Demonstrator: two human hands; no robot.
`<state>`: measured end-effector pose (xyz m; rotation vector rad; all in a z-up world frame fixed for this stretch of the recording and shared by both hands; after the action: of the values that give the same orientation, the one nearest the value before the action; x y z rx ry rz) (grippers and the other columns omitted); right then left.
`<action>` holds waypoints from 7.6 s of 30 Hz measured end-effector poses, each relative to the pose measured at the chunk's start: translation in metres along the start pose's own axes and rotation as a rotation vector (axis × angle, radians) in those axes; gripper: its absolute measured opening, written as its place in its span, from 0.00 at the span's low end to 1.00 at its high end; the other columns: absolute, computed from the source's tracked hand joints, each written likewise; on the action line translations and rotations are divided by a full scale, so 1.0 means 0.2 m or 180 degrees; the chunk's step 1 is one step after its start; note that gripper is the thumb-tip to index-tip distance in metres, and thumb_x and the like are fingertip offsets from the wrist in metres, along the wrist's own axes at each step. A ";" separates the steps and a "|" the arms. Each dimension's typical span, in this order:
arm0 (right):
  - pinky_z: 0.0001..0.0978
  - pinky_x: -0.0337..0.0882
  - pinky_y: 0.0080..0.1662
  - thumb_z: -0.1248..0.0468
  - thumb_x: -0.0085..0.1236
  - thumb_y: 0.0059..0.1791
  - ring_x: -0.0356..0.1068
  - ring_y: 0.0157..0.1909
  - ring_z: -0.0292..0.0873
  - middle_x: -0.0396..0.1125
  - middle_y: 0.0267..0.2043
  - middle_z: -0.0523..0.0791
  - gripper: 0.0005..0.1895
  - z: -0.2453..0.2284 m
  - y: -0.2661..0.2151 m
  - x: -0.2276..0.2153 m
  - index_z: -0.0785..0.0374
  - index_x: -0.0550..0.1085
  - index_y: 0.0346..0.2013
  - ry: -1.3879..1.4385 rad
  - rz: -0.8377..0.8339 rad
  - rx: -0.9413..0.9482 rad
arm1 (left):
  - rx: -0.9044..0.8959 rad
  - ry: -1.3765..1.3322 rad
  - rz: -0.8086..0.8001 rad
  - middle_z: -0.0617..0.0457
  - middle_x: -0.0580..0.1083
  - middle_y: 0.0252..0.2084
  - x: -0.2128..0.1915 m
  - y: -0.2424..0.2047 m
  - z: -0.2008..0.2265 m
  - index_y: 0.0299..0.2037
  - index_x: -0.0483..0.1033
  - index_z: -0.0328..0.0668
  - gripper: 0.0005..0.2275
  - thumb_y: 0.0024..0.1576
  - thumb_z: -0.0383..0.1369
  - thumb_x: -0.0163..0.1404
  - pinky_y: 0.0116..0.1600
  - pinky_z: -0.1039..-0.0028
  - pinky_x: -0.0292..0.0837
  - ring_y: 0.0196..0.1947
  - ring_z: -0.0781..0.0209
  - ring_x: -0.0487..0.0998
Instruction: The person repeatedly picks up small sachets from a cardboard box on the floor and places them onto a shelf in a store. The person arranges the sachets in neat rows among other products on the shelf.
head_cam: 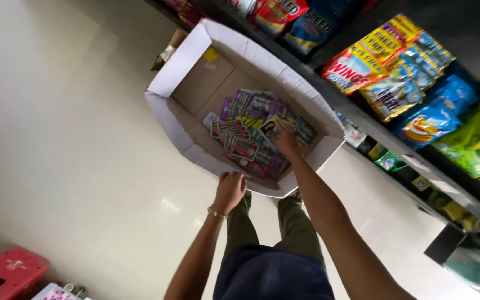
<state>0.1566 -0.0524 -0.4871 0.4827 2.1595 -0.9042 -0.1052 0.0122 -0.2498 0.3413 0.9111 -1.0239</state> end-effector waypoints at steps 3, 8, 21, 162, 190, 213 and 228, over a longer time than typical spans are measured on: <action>0.56 0.70 0.58 0.57 0.67 0.47 0.48 0.74 0.62 0.41 0.78 0.58 0.21 -0.12 -0.01 -0.08 0.62 0.79 0.52 -0.0137 0.0024 0.0287 | 0.0122 -0.0217 0.0198 0.47 0.77 0.39 -0.03 -0.04 0.01 0.40 0.76 0.37 0.05 0.60 0.30 0.51 0.60 0.58 0.63 0.44 0.47 0.76; 0.56 0.69 0.58 0.55 0.63 0.51 0.49 0.74 0.60 0.46 0.75 0.53 0.16 -0.13 -0.06 0.09 0.62 0.79 0.48 -0.0584 -0.0272 0.0534 | 0.0116 -0.0301 -0.0078 0.47 0.77 0.38 -0.06 0.03 0.02 0.40 0.76 0.37 0.05 0.59 0.30 0.52 0.58 0.58 0.64 0.43 0.48 0.76; 0.46 0.76 0.44 0.71 0.59 0.46 0.73 0.48 0.55 0.65 0.52 0.53 0.17 -0.79 -1.13 -0.70 0.60 0.79 0.50 0.0428 0.0409 -0.1211 | 0.0726 -0.0454 0.0392 0.27 0.62 0.65 -0.49 0.17 0.60 0.70 0.54 0.26 0.32 0.57 0.29 0.55 0.60 0.51 0.67 0.61 0.28 0.66; 0.52 0.74 0.40 0.59 0.63 0.52 0.74 0.41 0.54 0.72 0.48 0.53 0.22 -0.04 -0.04 -0.20 0.64 0.71 0.58 0.0779 0.1399 0.1351 | 0.0191 -0.0216 -0.0398 0.44 0.77 0.43 -0.09 0.11 -0.04 0.49 0.76 0.34 0.12 0.57 0.31 0.54 0.58 0.57 0.67 0.44 0.47 0.77; 0.29 0.76 0.46 0.70 0.65 0.48 0.77 0.44 0.37 0.76 0.45 0.48 0.16 -0.04 -2.75 -3.59 0.66 0.76 0.50 0.0628 0.3418 -0.1368 | 0.1882 -0.1863 -0.0105 0.52 0.78 0.27 -0.91 0.53 3.26 0.40 0.73 0.34 0.06 0.60 0.28 0.56 0.30 0.75 0.73 0.27 0.66 0.80; 0.29 0.76 0.34 0.64 0.63 0.49 0.77 0.30 0.35 0.74 0.28 0.44 0.12 0.83 -1.81 -4.48 0.66 0.75 0.44 0.0727 0.2038 -0.0857 | 0.1774 -0.1948 -0.1086 0.47 0.79 0.28 -0.37 1.86 3.97 0.36 0.75 0.28 0.06 0.55 0.25 0.58 0.30 0.72 0.80 0.24 0.59 0.81; 0.42 0.75 0.47 0.54 0.66 0.46 0.77 0.46 0.48 0.76 0.41 0.47 0.14 0.92 -1.57 -4.25 0.60 0.80 0.40 -0.0454 0.1947 -0.0551 | 0.0969 -0.0939 -0.1955 0.41 0.80 0.27 -0.02 1.90 3.73 0.30 0.78 0.21 0.06 0.47 0.21 0.60 0.29 0.66 0.83 0.25 0.52 0.84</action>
<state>0.6278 -0.4499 0.2029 0.8950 1.7777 -0.3939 0.5818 -0.2648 0.1422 0.1524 0.5955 -1.7382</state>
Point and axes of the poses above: each hand's wrist, its own y-axis towards the middle knuckle, its own x-axis out of the palm, z = x × y, the point moved 9 cm from there along y, towards the middle knuckle
